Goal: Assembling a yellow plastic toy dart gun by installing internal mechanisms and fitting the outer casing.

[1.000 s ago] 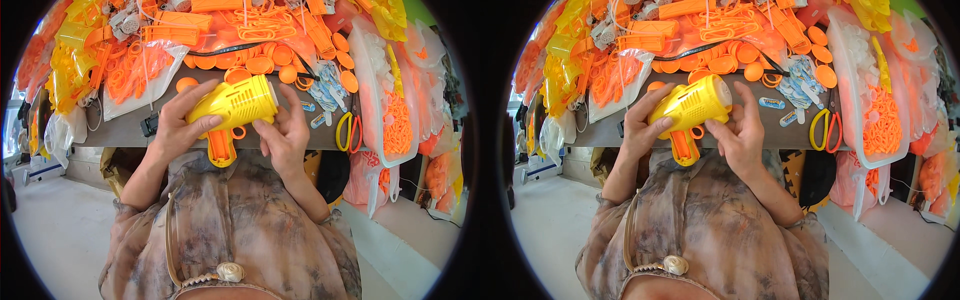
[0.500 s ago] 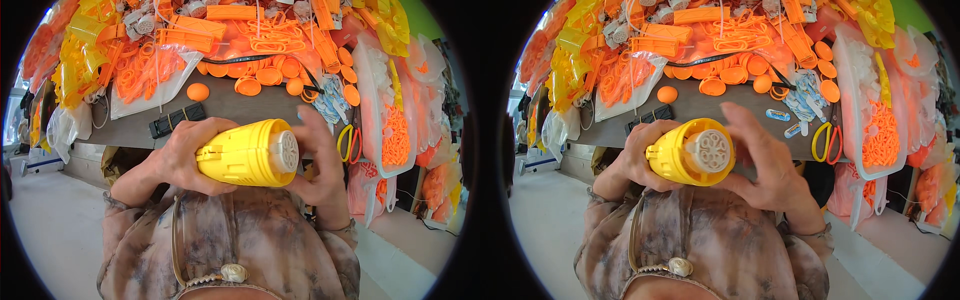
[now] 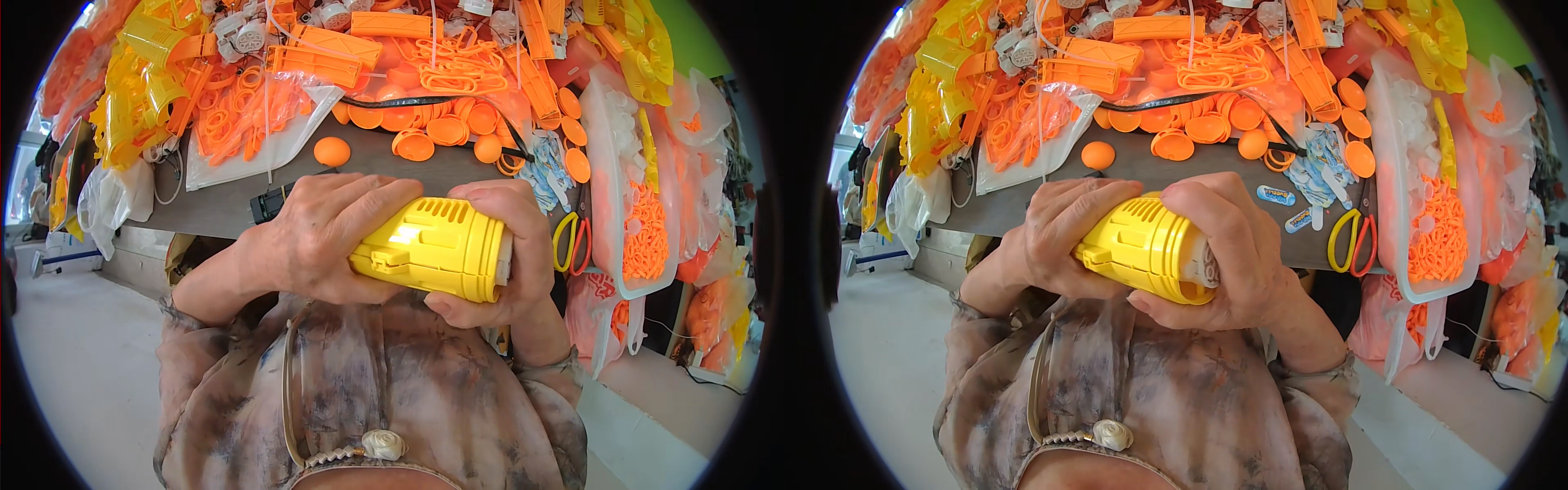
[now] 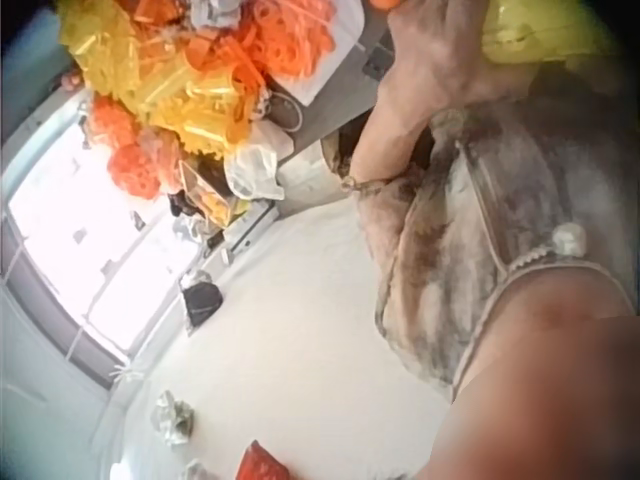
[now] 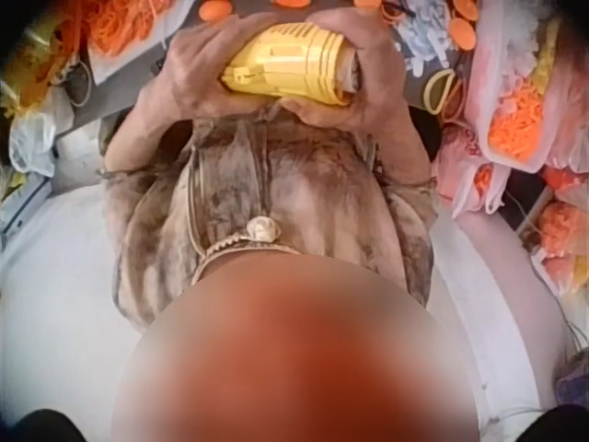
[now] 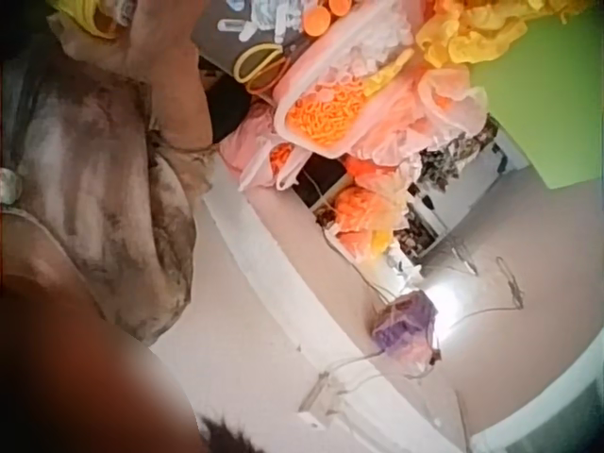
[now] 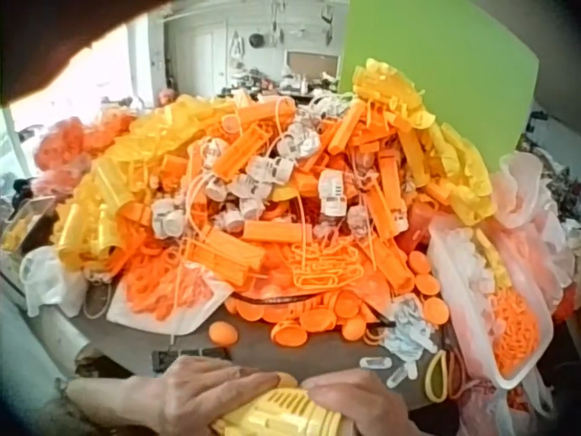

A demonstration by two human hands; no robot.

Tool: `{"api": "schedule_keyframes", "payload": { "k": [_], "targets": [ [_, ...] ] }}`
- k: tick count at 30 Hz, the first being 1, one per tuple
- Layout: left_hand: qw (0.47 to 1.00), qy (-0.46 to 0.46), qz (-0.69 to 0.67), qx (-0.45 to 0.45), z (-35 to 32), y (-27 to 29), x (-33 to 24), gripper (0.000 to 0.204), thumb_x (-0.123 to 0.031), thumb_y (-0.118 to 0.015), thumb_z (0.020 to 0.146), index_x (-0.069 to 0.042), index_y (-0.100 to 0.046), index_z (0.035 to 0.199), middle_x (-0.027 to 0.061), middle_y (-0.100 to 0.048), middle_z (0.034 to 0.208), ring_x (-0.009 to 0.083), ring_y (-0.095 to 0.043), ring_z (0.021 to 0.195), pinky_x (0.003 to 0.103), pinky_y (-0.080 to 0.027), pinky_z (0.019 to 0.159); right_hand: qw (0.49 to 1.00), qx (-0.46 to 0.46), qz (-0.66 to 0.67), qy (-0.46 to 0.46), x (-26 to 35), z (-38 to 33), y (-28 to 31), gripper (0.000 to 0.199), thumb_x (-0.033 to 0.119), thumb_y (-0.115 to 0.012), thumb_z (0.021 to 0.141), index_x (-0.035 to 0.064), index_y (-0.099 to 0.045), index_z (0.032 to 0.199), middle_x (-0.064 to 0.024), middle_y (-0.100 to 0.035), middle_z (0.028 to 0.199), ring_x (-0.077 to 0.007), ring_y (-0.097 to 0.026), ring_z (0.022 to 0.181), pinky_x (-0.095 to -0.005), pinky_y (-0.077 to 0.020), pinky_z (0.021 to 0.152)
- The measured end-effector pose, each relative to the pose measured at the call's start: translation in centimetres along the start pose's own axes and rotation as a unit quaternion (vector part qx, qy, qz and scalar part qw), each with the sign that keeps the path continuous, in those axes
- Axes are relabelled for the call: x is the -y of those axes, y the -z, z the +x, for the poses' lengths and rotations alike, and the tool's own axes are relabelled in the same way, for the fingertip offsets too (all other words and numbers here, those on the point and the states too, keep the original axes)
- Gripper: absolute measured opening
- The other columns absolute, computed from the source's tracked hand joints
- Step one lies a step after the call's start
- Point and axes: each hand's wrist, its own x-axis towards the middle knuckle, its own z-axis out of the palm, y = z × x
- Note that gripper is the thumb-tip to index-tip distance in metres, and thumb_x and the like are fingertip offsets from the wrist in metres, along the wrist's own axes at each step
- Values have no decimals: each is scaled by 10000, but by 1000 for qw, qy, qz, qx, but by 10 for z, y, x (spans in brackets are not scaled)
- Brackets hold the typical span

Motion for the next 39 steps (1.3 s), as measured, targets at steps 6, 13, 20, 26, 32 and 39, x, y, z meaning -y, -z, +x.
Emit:
{"api": "schedule_keyframes", "payload": {
  "k": [6,13,20,26,32,39],
  "targets": [
    [991,-24,25,-126,6,4,6,773,-467,-798,605,74,-545,1095,223,-575,1036,310,-599,846,372,-491,717,997,-66,-21,43,-6,3,-1,735,363,-797,672,-79,-434,1135,-223,-555,981,-305,-573,889,-397,-495,748],
    [940,12,-123,-318,-15,-34,22,675,-502,-787,652,83,-617,944,201,-601,896,258,-615,772,307,-502,669,997,-74,-27,1,2,-1,-15,775,401,-778,693,-62,-390,1180,-236,-529,1017,-294,-577,896,-402,-510,774],
    [954,123,-105,-252,-7,-20,12,670,-565,-658,765,93,-630,889,204,-613,829,288,-620,797,377,-515,723,993,-114,7,-39,-1,-10,-22,791,310,-844,618,-24,-414,1193,-188,-521,1049,-288,-547,930,-367,-471,786],
    [979,0,-56,-198,1,-14,12,611,-447,-798,648,39,-627,977,144,-618,819,254,-619,713,325,-502,604,995,-99,-5,-27,3,-11,-17,806,320,-849,614,-30,-413,1194,-193,-521,1050,-299,-553,927,-378,-482,779],
    [983,74,-93,-139,-7,-11,9,733,-590,-692,704,99,-622,945,202,-629,825,286,-629,742,346,-505,642,995,-78,-27,-53,10,-8,-15,836,338,-856,611,-54,-410,1201,-197,-525,1034,-325,-572,893,-384,-500,743],
    [998,-41,-30,-35,7,-3,15,615,-383,-793,645,23,-583,1057,108,-609,867,246,-610,694,328,-487,577,996,-50,-59,-35,15,-11,-13,837,355,-851,625,-68,-409,1196,-217,-529,1042,-337,-579,877,-388,-512,720]
  ]
}}
